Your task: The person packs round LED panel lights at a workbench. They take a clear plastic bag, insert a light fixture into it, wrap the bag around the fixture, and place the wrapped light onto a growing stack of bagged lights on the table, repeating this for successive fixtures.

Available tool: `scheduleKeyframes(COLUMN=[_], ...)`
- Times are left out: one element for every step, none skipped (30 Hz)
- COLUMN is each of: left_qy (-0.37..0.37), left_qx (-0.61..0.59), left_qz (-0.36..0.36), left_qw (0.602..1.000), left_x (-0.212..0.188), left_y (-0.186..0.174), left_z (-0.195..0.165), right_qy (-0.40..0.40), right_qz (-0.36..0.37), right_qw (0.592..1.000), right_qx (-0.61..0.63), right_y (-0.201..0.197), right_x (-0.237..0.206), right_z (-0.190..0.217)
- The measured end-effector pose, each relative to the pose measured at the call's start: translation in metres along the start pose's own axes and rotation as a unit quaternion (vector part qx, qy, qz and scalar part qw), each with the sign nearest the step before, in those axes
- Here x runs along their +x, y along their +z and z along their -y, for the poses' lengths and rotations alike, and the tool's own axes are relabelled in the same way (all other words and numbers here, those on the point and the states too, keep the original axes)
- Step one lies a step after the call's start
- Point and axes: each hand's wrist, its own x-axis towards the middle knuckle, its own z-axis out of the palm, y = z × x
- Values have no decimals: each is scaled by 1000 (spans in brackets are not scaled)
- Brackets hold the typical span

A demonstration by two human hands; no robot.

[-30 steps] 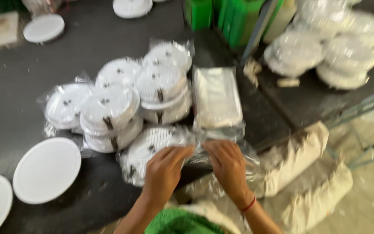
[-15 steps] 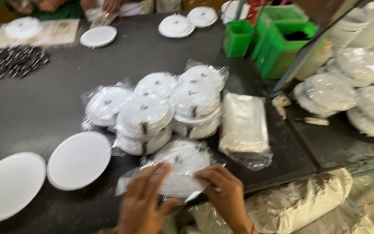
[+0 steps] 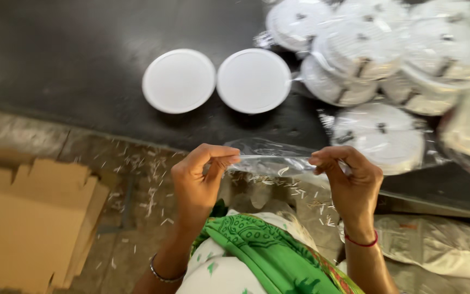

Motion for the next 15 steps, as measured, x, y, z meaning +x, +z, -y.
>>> scheduleKeyframes(left_qy=[-10,-20,-31,-56,-79,-102,-117,-132,-144,-156,-167,-177,-164,-153,-141], left_qx=[23,47,73,78,82,85,27,-31,-91,-104,-119,-135,-134,-131,-127], left_qz=[-15,-32,-49,-62,-74,-86,-94,-101,-106,-108,-109,-110,-87,-64,-42], left_qw=[1000,998,996,993,991,987,988,986,980,976,973,969,973,977,981], left_x=[-4,-9,-15,-20,-25,-29,-31,-32,-34,-37,-38,-37,-35,-31,-28], left_y=[-12,-23,-34,-43,-52,-62,-74,-85,-96,-108,-120,-132,-142,-151,-159], left_z=[6,12,18,24,29,35,41,48,53,58,62,66,70,73,75], right_qy=[0,-1,2,1,-3,-7,-9,-9,23,55,87,80,74,71,73], right_qz=[9,20,26,32,36,59,82,105,136,166,195,218,242,268,293], right_qw=[1000,999,998,995,992,994,995,994,990,982,972,965,957,948,939], right_qx=[-15,-28,-61,-93,-124,-87,-52,-16,25,66,104,121,138,157,165], right_y=[15,29,43,59,74,88,99,109,116,121,127,132,135,141,147], right_x=[-2,-5,-9,-11,-12,-12,-13,-12,-10,-6,-2,4,13,20,29], right_z=[-2,-5,-7,-10,-14,-17,-20,-23,-26,-28,-29,-31,-30,-30,-29])
